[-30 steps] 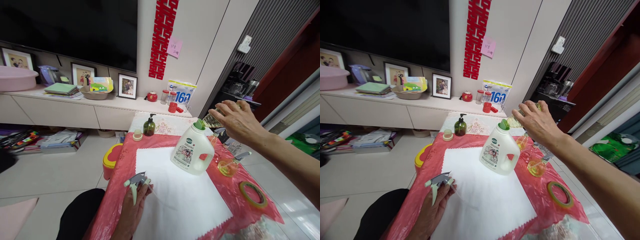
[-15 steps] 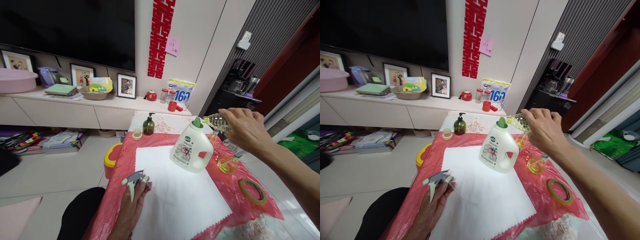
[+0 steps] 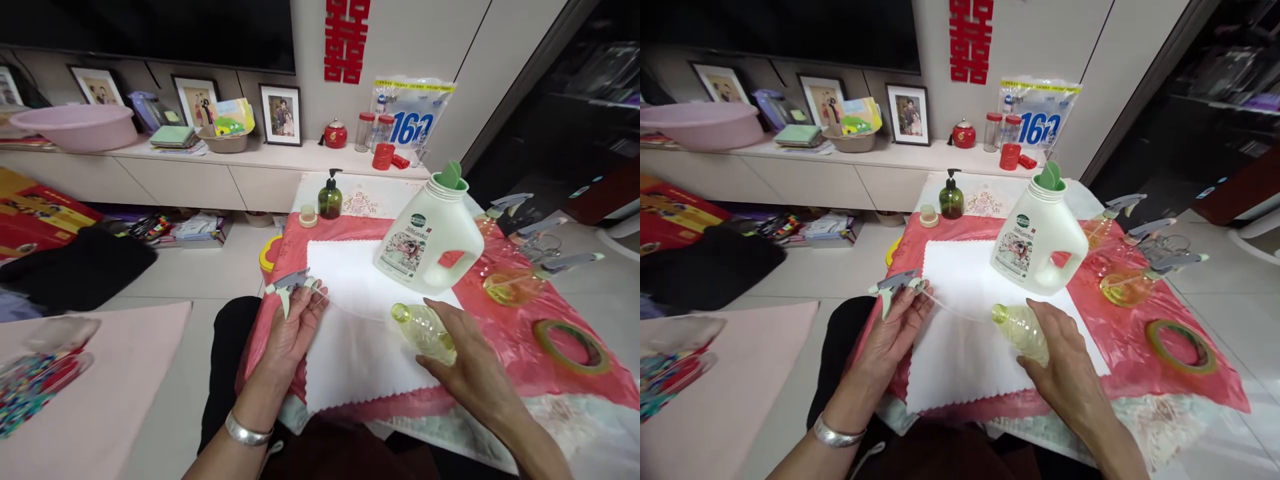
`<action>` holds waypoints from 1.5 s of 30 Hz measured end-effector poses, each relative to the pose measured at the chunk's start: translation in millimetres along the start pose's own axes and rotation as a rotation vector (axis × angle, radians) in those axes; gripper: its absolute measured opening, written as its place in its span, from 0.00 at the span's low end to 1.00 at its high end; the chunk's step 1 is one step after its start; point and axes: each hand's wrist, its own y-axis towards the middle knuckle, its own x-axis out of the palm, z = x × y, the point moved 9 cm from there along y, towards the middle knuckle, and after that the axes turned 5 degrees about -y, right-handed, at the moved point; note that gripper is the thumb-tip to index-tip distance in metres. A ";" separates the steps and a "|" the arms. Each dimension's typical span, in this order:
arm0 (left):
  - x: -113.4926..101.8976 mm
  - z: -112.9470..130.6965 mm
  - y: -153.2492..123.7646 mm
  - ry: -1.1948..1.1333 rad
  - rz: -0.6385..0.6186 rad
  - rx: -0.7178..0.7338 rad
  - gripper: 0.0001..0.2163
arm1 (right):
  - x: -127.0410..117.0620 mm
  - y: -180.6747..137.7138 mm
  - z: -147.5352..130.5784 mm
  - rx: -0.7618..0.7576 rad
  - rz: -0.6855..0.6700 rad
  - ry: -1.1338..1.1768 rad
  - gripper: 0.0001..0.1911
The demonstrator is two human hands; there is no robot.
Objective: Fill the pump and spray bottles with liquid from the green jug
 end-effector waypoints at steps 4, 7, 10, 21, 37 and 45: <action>11.9 22.6 -13.3 0.080 0.005 0.098 0.14 | 24.1 -5.2 -7.7 0.045 -0.022 -0.040 0.35; 10.0 35.2 -21.0 0.143 0.022 0.155 0.12 | 25.7 -2.8 -15.0 0.016 -0.014 -0.055 0.36; 7.1 43.6 -27.9 0.202 0.027 0.202 0.11 | 25.3 -1.8 -22.4 -0.013 -0.006 -0.037 0.37; 30.4 27.3 -51.4 0.300 -0.127 0.237 0.15 | 36.3 3.1 -72.4 -0.042 -0.051 0.129 0.42; 25.7 91.1 -55.7 0.317 -0.015 0.442 0.18 | 28.6 -11.0 -54.5 0.036 0.008 0.107 0.35; 36.6 66.6 -62.7 0.392 -0.105 0.445 0.14 | 29.9 -9.3 -72.1 -0.036 -0.005 0.135 0.36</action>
